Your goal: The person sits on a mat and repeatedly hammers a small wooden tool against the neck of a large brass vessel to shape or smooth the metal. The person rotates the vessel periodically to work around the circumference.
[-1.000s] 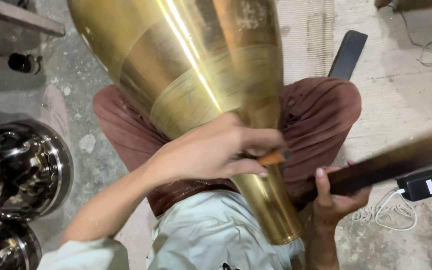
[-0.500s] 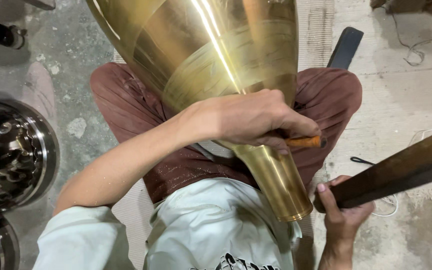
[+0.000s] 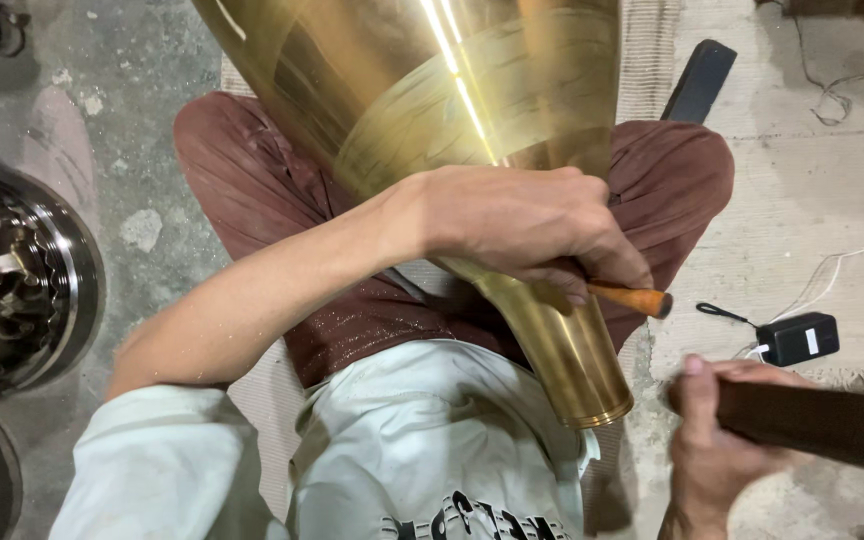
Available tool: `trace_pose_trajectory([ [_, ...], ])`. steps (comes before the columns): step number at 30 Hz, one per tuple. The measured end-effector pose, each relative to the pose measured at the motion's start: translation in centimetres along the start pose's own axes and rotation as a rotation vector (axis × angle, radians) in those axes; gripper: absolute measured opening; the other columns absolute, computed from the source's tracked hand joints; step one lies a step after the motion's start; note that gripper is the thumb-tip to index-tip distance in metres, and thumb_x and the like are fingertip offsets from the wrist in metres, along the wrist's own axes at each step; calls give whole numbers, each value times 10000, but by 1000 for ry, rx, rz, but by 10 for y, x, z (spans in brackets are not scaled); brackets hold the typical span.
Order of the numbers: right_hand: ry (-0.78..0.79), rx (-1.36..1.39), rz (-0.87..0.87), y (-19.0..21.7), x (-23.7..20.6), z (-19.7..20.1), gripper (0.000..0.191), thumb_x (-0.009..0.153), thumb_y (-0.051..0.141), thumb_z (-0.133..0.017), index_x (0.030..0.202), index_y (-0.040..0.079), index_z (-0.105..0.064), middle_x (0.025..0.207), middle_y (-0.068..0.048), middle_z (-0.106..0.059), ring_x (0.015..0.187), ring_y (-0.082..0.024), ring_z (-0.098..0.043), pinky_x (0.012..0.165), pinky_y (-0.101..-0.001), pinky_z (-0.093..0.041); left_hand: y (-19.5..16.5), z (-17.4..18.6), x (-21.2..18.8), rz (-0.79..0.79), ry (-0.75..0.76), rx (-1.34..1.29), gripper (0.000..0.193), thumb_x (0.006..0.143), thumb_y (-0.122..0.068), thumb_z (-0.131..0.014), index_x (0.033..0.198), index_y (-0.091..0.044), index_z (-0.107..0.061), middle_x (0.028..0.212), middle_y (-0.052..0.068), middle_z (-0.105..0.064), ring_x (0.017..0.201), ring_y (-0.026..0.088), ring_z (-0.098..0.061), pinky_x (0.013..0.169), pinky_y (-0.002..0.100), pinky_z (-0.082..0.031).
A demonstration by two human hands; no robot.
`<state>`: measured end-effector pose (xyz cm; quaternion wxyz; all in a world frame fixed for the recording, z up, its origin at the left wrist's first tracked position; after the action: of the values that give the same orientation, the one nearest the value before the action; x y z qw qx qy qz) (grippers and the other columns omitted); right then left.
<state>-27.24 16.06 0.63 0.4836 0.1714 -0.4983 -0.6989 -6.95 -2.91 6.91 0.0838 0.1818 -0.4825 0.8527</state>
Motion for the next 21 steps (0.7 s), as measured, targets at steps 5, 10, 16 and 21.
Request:
trace_pose_trajectory([
  [5, 56, -284, 136, 1, -7, 1, 119, 1053, 44, -775, 1008, 4, -673, 884, -109, -688, 717, -161, -662, 662, -263, -539, -3, 1, 0, 59, 21, 33, 262, 867, -174, -741, 1044, 7, -671, 768, 78, -727, 658, 277, -671, 630, 457, -509],
  [10, 179, -429, 7, -2, 1, 1, 175, 869, -13, -814, 929, -63, -658, 759, -146, -675, 583, -170, -613, 512, -275, -488, 6, -5, -2, 122, 36, 5, 223, 924, -164, -678, 1097, -22, -678, 743, 70, -724, 603, 213, -672, 536, 364, -524],
  [16, 99, -273, -116, -9, -9, 24, 177, 968, -84, -830, 918, -79, -660, 801, -151, -675, 667, -142, -641, 652, -249, -509, 10, -7, -8, 65, -59, 81, 239, 949, -216, -719, 1007, -5, -623, 740, 98, -713, 614, 187, -689, 538, 292, -559],
  [21, 87, -88, -130, -10, -17, 22, 178, 979, -115, -812, 937, -53, -650, 807, -134, -670, 655, -151, -640, 644, -261, -520, 3, -3, -16, -6, -129, 134, 323, 876, -226, -765, 1056, 2, -623, 751, 67, -734, 666, 195, -717, 591, 364, -552],
])
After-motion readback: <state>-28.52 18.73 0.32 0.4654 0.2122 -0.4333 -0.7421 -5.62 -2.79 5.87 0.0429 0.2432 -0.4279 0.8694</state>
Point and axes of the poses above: each hand's wrist, its own x-axis towards the middle knuckle, its own z-axis out of the back of the hand, y = z × x, the point moved 7 cm from there along x, towards the middle knuckle
